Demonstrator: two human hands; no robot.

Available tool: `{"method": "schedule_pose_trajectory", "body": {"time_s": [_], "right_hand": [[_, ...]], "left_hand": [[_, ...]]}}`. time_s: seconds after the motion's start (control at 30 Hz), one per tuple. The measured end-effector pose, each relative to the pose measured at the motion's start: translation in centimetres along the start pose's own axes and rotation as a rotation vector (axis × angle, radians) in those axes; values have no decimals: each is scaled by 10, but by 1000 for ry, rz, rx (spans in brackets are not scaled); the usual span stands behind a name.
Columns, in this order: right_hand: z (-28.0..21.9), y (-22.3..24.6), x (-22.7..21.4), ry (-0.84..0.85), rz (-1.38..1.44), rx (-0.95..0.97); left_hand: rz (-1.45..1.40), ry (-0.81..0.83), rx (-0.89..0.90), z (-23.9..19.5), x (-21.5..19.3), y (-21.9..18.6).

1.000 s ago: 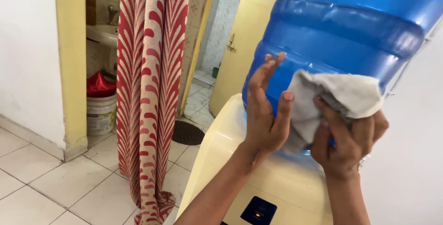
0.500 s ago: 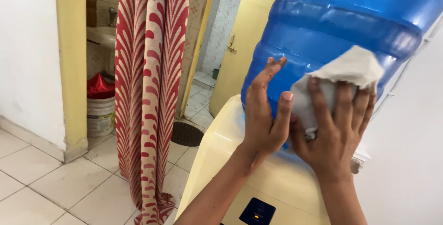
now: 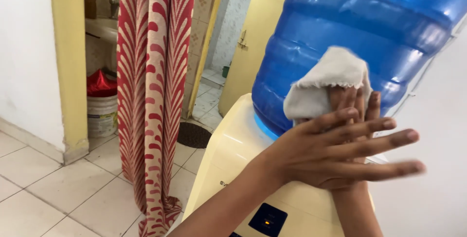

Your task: The person wipes the top surface of a beige water dispenser and the large blue water bottle mounted on it using a white cloth. They clean around the dispenser's control panel and the base of the bottle, then proceed to wipe the sides of the bottle.

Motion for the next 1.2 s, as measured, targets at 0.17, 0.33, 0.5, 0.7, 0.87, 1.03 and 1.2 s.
{"method": "schedule_pose_trajectory", "body": {"time_s": [0.17,0.33,0.5,0.7,0.87,1.03,1.2], "right_hand": [[-15,1,15,2,-6,-83],[-15,1,17,-72,-155,-133],[-7,13,-4,-123,137,-100],[4,22,-31,-201,147,14],[-1,7,-30,-284,237,121],[-4,2,-24,-265,311,159],[-1,4,-24,-235,257,197]], "left_hand": [[194,262,-213,21,-14,4],[170,271,-347,4,3,15],[-251,-262,-335,0,-14,23],[-76,-360,-622,24,-34,52],[-1,-367,-606,37,-21,59],[197,-89,-197,45,-2,36],[11,-367,-747,34,-53,90]]}}
Point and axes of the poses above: each hand's wrist, its own z-axis towards the middle knuckle, its own x-axis out of the palm, y = z × x, the point moved 5 cm from there along z, towards the middle knuckle, and after that the axes turned 11 degrees about -z, right-handed, at the moved point
